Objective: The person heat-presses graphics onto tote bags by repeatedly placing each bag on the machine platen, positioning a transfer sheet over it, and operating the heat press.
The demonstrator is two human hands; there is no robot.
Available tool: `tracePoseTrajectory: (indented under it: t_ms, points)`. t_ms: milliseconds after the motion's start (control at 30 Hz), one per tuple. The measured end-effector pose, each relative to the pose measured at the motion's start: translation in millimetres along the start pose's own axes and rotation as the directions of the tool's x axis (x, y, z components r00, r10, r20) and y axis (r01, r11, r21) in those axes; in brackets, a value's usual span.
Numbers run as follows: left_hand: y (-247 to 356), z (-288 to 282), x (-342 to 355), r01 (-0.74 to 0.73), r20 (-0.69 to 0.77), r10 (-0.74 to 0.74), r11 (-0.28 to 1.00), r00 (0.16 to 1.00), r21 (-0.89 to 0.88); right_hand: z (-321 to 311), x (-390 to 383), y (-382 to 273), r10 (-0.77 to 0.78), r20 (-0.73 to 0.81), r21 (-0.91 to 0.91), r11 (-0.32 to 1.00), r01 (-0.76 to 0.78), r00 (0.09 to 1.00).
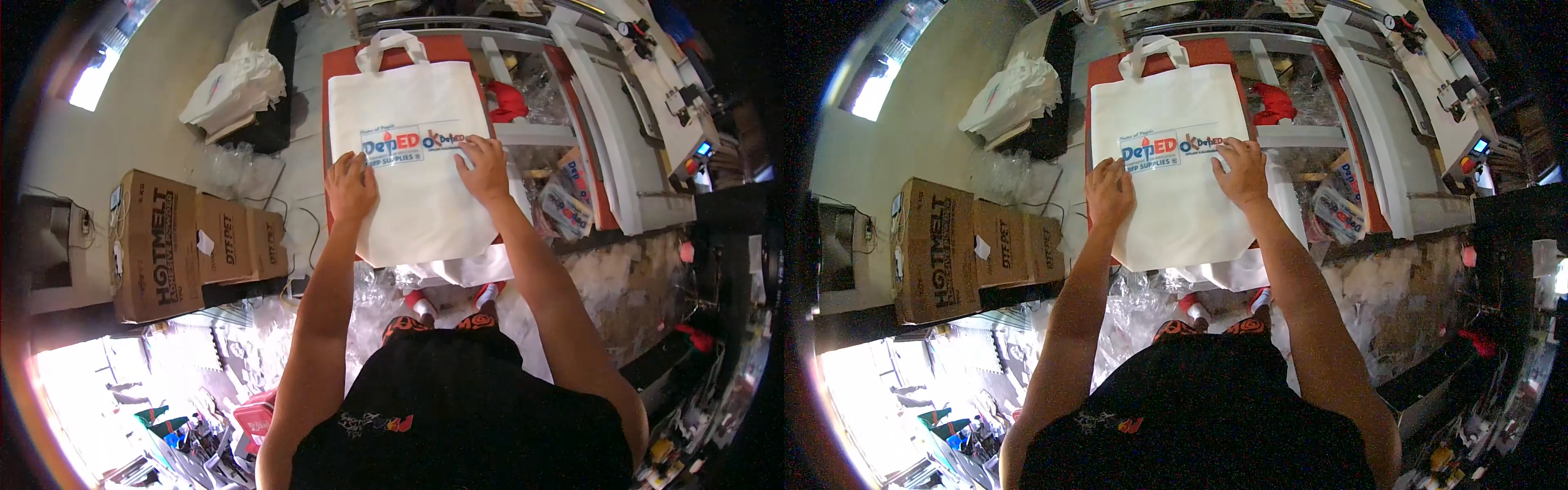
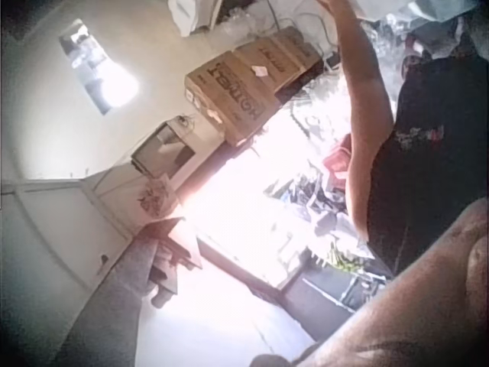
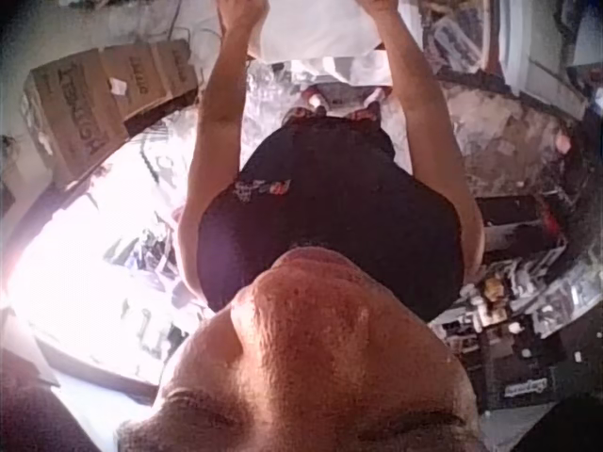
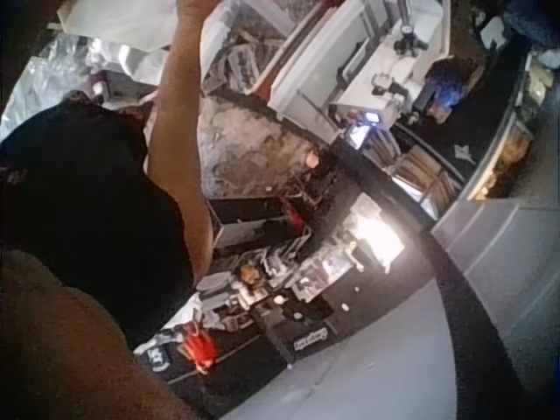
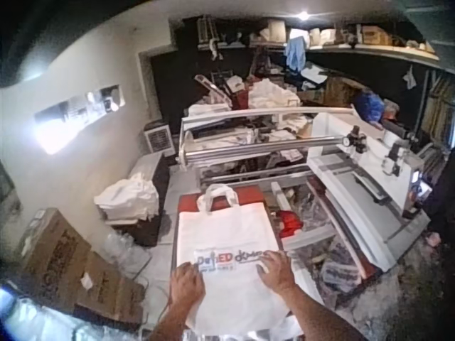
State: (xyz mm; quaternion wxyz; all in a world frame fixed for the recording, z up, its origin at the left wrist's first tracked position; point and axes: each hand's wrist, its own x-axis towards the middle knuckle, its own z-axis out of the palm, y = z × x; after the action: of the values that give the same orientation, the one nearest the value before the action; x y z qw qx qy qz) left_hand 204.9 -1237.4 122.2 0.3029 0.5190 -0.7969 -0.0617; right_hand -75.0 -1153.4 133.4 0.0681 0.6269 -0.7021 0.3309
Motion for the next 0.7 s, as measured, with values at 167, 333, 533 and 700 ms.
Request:
tracePoseTrajectory:
  t_ms: [167,333,533,700]
  points:
    - [2,0,2,0.001,-0.039,0.0,1.0,0.999,0.03,2,1,1,-0.014,-0.002,0.005,1.0,0.014,1.0]
    - [-6,0,1,0.007,-0.041,-0.006,1.0,0.999,0.02,0,0,-7,-0.014,0.02,-0.018,1.0,0.014,1.0]
    - [-9,7,15,-0.188,-0.024,0.188,0.981,0.982,-0.035,-6,4,5,0.03,-0.071,0.118,0.993,-0.021,0.997]
    - [-25,-4,11,0.03,0.02,-0.027,0.984,0.999,-0.174,-49,-9,16,0.065,-0.356,0.217,0.976,0.015,0.932]
